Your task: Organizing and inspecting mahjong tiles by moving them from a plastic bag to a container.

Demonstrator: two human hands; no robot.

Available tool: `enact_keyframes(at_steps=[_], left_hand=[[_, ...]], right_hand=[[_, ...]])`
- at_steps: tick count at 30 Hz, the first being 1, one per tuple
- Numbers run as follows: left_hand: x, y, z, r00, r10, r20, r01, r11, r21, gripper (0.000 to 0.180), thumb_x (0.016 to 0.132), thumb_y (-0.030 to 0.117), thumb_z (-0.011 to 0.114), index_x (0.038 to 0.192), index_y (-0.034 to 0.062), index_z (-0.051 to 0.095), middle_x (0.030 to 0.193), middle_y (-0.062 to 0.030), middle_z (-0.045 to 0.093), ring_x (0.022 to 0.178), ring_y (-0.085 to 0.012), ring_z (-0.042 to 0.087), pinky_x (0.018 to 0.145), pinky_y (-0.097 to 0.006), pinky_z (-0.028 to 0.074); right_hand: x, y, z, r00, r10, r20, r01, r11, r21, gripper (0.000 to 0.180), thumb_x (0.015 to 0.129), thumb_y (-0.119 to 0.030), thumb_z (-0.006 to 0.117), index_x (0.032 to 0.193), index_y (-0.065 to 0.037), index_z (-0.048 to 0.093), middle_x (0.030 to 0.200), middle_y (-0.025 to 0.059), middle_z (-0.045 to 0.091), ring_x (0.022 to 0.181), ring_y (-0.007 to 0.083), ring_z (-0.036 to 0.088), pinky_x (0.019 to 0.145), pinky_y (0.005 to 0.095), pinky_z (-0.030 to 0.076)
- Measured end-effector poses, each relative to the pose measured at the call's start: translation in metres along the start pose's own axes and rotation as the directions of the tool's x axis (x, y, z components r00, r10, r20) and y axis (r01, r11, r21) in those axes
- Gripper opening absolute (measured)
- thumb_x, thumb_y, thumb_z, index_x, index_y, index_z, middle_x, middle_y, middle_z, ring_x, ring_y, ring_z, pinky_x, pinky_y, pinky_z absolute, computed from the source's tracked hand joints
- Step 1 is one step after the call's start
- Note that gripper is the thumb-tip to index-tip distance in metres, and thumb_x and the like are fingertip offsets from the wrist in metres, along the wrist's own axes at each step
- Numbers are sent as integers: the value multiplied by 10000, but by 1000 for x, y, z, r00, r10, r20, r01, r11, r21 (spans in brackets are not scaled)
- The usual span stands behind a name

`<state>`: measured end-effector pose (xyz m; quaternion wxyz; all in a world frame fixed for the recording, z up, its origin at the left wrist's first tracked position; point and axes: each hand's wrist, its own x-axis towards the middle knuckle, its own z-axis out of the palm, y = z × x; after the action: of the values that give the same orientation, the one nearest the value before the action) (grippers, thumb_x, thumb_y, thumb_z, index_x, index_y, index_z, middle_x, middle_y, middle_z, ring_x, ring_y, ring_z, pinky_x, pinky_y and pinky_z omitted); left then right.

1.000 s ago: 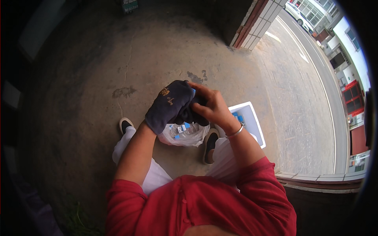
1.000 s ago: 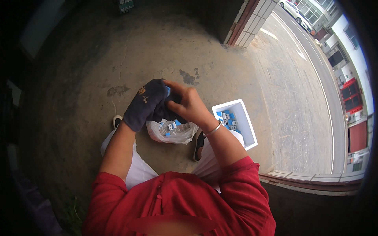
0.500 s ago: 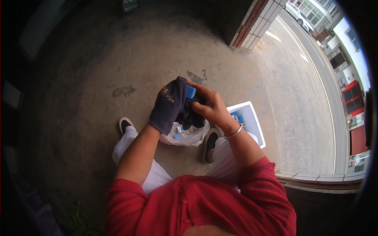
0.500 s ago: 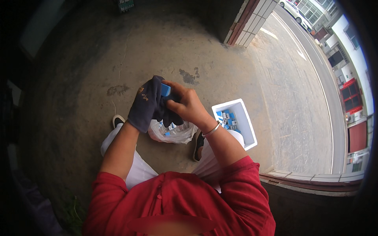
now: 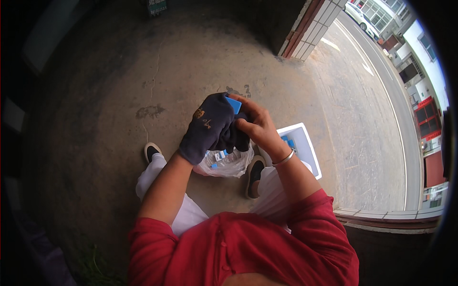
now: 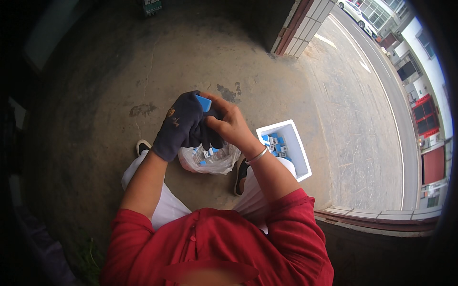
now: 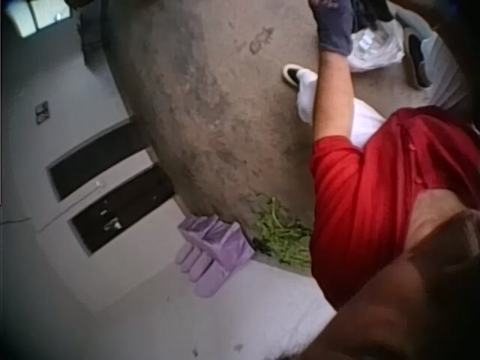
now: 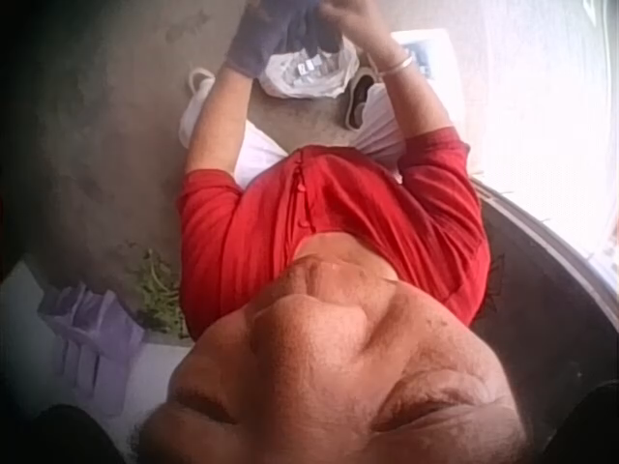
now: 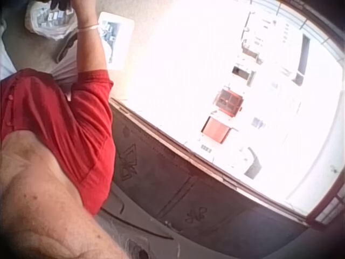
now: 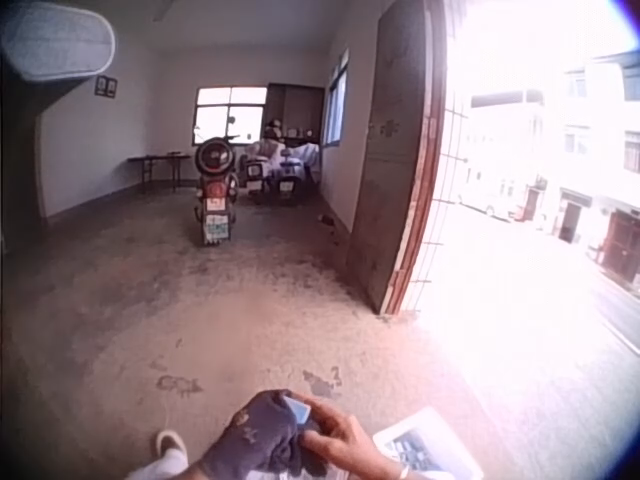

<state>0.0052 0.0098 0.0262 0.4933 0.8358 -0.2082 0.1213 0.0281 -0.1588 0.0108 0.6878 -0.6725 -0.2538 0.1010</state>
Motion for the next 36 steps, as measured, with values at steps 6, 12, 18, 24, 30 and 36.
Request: enact_keyframes(at_steps=[6,12,18,24,30,36], left_hand=[[-13,-38,6,963,199,-183,-159,964,211,243,881,232,594,1034,48,550,931,-160,593,847,-286,587,771,-356,476],[-11,-19,6,983,-17,-184,33,996,80,351,708,265,693,952,62,543,874,-180,585,839,-394,572,731,-413,468],[-7,-17,2,962,255,-101,-235,957,172,252,817,255,623,925,48,526,828,-157,583,761,-338,587,673,-374,475],[-6,-17,7,1000,22,-9,-17,936,351,202,847,239,575,826,43,530,838,-173,596,783,-361,593,668,-386,476],[-12,-18,12,993,3,-117,14,990,139,242,863,288,556,894,49,531,839,-168,590,774,-375,585,669,-398,472],[-11,-17,9,987,128,-94,-96,953,288,270,883,303,551,960,45,536,881,-179,579,821,-368,571,715,-389,461]], right_hand=[[-1,-9,7,995,57,86,-47,992,-116,577,780,-45,524,1349,18,453,1210,99,571,1086,149,535,998,290,398],[-2,-13,6,998,12,58,0,978,-206,542,789,-43,557,1326,-13,486,1001,115,631,901,145,568,850,273,454],[-1,-7,4,990,-110,-85,86,965,-247,448,833,-90,594,1269,-9,531,963,105,637,896,127,568,812,270,466],[-1,-10,7,992,122,-13,-118,982,148,272,911,-69,554,1160,34,586,1010,77,648,941,110,583,847,257,481],[1,-5,1,999,19,33,-23,992,123,354,916,-152,609,1211,35,552,1096,54,618,1003,111,561,911,250,442],[-3,5,3,997,-78,-29,63,935,-349,431,829,-111,622,1220,39,522,1058,134,627,958,173,585,867,285,460]])
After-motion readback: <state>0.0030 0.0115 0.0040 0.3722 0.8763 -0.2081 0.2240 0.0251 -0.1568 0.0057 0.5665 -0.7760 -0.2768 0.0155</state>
